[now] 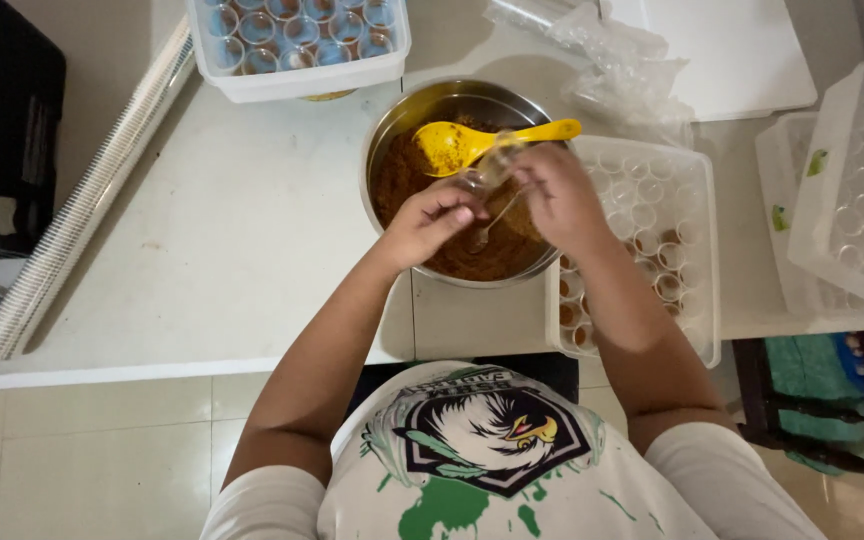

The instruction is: Filling small plastic cups with a brown food mixture from a large bowl using a spoon.

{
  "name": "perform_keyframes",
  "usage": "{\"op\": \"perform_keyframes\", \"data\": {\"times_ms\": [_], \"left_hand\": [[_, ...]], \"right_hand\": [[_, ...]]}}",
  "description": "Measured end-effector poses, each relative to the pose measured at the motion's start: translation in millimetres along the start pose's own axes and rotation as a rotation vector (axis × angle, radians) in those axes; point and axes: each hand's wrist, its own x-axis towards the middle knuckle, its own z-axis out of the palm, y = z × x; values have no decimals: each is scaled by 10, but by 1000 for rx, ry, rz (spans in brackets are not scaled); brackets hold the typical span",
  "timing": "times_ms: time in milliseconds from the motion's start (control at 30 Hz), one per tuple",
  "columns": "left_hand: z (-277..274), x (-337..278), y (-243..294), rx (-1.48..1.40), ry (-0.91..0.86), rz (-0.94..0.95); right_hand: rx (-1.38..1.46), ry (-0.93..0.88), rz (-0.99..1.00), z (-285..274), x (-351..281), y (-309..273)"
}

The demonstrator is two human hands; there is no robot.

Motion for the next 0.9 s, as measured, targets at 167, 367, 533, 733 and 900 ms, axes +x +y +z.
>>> {"op": "perform_keyframes", "data": {"times_ms": [167, 367, 533, 733, 900], "left_hand": [[-97, -9, 105, -199, -93, 59], [-52, 0, -191, -304, -103, 72], [69, 66, 277, -336, -34, -14], [100, 16, 365, 318, 74, 92], [160, -18, 522, 333, 117, 67]], "right_hand": [[2, -270, 14, 180, 68, 68], [150, -364, 39, 278, 99, -83], [138, -319, 85, 350, -104, 228], [164, -375, 182, 381, -247, 263], [199, -270, 174, 382, -260, 223]]}}
